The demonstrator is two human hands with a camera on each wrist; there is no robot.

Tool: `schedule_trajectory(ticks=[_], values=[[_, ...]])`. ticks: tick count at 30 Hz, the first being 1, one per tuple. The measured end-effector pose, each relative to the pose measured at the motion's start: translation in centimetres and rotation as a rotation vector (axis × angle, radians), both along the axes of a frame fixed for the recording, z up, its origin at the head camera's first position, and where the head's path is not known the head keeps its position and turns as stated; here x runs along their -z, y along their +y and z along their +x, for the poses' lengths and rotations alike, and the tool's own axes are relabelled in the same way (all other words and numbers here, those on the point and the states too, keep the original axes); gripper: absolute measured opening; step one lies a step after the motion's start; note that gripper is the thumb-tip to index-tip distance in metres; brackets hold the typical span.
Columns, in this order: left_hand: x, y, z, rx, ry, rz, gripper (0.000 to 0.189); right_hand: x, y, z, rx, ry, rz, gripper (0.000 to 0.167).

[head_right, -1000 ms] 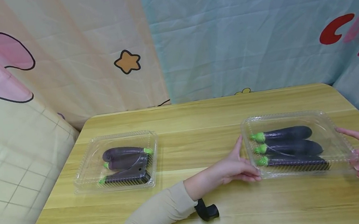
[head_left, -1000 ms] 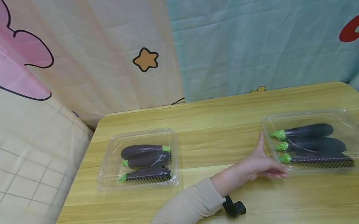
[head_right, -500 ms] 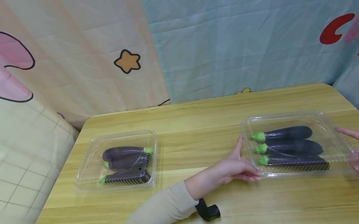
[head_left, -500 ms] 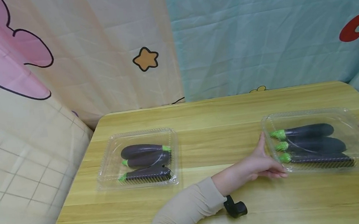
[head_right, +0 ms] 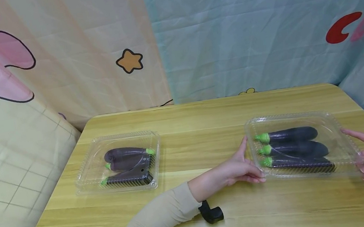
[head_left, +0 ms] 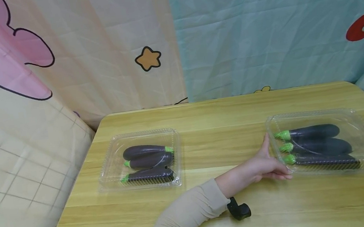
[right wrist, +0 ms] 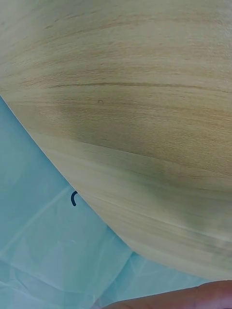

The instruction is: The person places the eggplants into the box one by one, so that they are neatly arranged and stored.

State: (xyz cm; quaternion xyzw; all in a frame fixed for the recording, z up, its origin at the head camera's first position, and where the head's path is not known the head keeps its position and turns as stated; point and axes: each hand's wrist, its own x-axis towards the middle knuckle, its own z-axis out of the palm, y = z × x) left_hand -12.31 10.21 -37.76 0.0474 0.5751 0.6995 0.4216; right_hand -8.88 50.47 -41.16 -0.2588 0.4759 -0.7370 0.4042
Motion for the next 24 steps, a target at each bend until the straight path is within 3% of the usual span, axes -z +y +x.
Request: schedule_trajectory(ticks=[11, 19, 24], values=[[0.0, 0.0, -0.2, 0.025, 0.018, -0.011, 0.114, 0.0, -0.6, 0.4, 0.028, 0.037, -0.036, 0.115], [0.0, 0.0, -0.2, 0.042, 0.027, -0.017, 0.114, -0.2, -1.1, 0.8, 0.01, 0.016, -0.067, 0.113], [0.0, 0.1, -0.2, 0.052, 0.027, -0.022, 0.113, -0.8, -1.3, 0.9, 0.037, 0.05, 0.058, 0.115]])
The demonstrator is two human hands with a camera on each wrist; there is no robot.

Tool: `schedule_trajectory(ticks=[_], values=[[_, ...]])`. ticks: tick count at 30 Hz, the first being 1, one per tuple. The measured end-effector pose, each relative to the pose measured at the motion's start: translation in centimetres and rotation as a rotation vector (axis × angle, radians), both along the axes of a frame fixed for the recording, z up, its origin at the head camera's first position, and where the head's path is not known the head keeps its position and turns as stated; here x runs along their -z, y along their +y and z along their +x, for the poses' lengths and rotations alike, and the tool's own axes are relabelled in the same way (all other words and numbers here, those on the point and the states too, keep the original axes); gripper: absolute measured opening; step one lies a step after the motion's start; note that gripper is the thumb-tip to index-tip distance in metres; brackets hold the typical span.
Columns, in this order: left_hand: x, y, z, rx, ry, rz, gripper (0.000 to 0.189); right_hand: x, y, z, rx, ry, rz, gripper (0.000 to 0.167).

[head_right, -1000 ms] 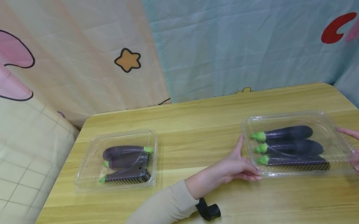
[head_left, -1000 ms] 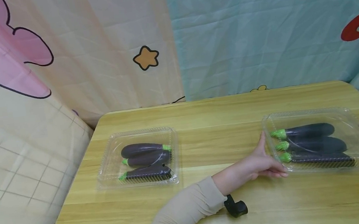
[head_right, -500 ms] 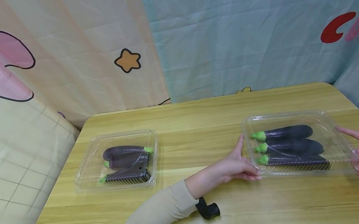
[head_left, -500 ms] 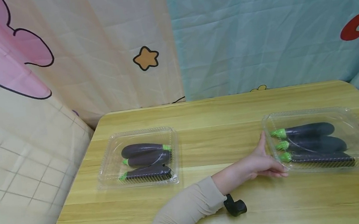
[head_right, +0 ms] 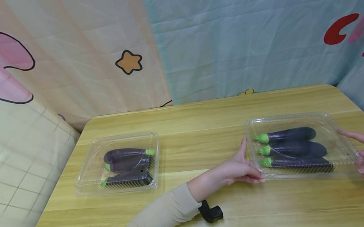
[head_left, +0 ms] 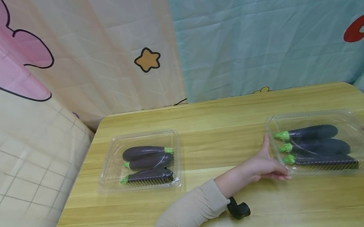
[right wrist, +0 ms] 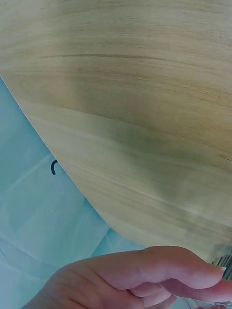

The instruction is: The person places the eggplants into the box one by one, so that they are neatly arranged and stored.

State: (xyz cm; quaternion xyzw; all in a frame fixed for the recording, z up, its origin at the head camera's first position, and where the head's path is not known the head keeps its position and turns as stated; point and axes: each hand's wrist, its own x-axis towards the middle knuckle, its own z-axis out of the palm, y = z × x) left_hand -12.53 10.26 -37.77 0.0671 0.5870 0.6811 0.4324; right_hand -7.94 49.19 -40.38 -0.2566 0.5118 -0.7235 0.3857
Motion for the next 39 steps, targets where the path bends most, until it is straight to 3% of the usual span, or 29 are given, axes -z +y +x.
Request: schedule_trajectory(ticks=[9, 15, 21, 24, 26, 30, 39], values=[[0.1, 0.0, -0.1, 0.009, -0.002, -0.006, 0.113, -0.9, -0.5, -0.3, -0.022, 0.037, 0.099, 0.122], [0.1, 0.0, -0.1, 0.016, -0.013, -0.005, 0.113, -0.8, -0.3, -0.4, -0.009, 0.117, 0.188, 0.121], [0.1, -0.2, -0.1, 0.02, -0.007, 0.005, 0.113, -0.3, -0.3, -0.2, 0.043, 0.023, 0.107, 0.099], [0.2, -0.3, -0.2, 0.03, -0.002, 0.017, 0.113, 0.1, -0.2, -0.1, 0.037, 0.056, 0.038, 0.108], [0.2, -0.4, -0.2, 0.04, -0.001, 0.03, 0.112, 0.4, -0.3, -0.2, 0.006, 0.123, -0.023, 0.118], [0.2, -0.6, -0.3, 0.062, 0.0, 0.05, 0.111, 0.9, -0.2, -0.6, -0.059, 0.113, -0.133, 0.119], [0.0, -0.9, -0.6, 0.088, 0.017, 0.05, 0.11, 0.8, 0.5, -1.2, -0.115, 0.101, -0.111, 0.115]])
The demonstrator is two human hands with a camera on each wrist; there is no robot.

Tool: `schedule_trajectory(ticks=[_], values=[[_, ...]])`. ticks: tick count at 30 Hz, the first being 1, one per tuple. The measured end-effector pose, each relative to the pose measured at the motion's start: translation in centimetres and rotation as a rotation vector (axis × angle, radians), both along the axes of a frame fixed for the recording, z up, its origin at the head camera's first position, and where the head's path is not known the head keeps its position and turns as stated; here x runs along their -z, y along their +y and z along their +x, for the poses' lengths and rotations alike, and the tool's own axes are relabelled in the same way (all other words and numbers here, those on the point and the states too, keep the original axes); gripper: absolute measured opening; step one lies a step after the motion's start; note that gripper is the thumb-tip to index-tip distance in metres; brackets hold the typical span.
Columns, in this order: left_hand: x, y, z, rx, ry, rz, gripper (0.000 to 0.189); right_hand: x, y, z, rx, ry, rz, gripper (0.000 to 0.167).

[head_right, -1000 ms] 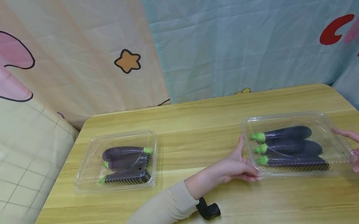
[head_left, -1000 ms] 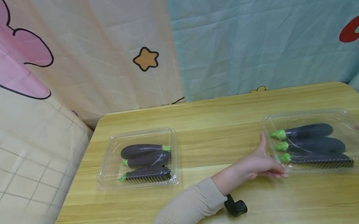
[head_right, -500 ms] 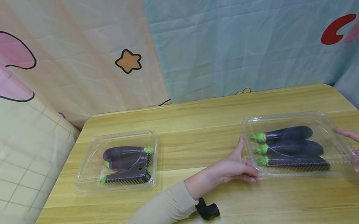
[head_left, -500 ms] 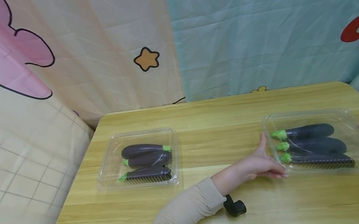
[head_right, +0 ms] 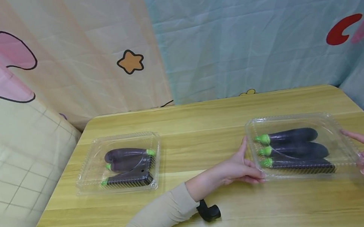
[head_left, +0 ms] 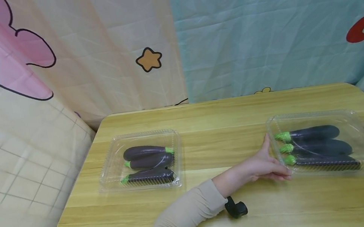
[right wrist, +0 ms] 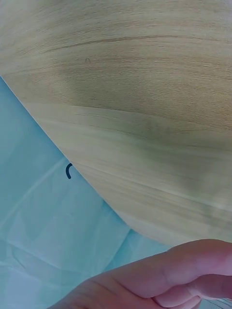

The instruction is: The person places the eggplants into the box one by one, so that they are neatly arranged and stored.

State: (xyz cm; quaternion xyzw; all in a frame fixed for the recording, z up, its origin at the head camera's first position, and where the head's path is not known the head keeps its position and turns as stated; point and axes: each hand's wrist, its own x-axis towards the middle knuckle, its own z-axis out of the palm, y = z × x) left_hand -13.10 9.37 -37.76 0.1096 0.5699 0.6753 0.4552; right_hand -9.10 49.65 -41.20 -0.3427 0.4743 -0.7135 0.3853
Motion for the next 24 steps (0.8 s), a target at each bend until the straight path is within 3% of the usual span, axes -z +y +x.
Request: schedule_trajectory(ticks=[7, 14, 18, 20, 23, 24], values=[[0.0, -0.1, -0.2, 0.015, 0.021, -0.017, 0.108, 0.1, 0.4, -0.1, 0.02, -0.006, -0.007, 0.116], [-0.1, -0.5, -0.3, 0.035, 0.057, -0.033, 0.106, 0.0, 0.2, -0.4, -0.066, -0.09, -0.075, 0.105], [-0.2, -1.3, -0.4, 0.049, 0.107, -0.024, 0.106, 0.0, 0.8, -0.1, 0.018, -0.082, 0.011, 0.108], [-0.3, -1.9, -0.4, 0.057, 0.142, -0.026, 0.105, 0.6, 1.9, -0.2, 0.064, -0.031, 0.075, 0.109], [-0.9, -3.3, -0.6, 0.084, 0.225, -0.074, 0.101, 2.7, 5.1, -1.1, 0.175, 0.107, 0.186, 0.109], [-1.1, -3.9, -0.7, 0.102, 0.268, -0.099, 0.099, 3.7, 6.5, -1.4, 0.249, 0.178, 0.241, 0.107]])
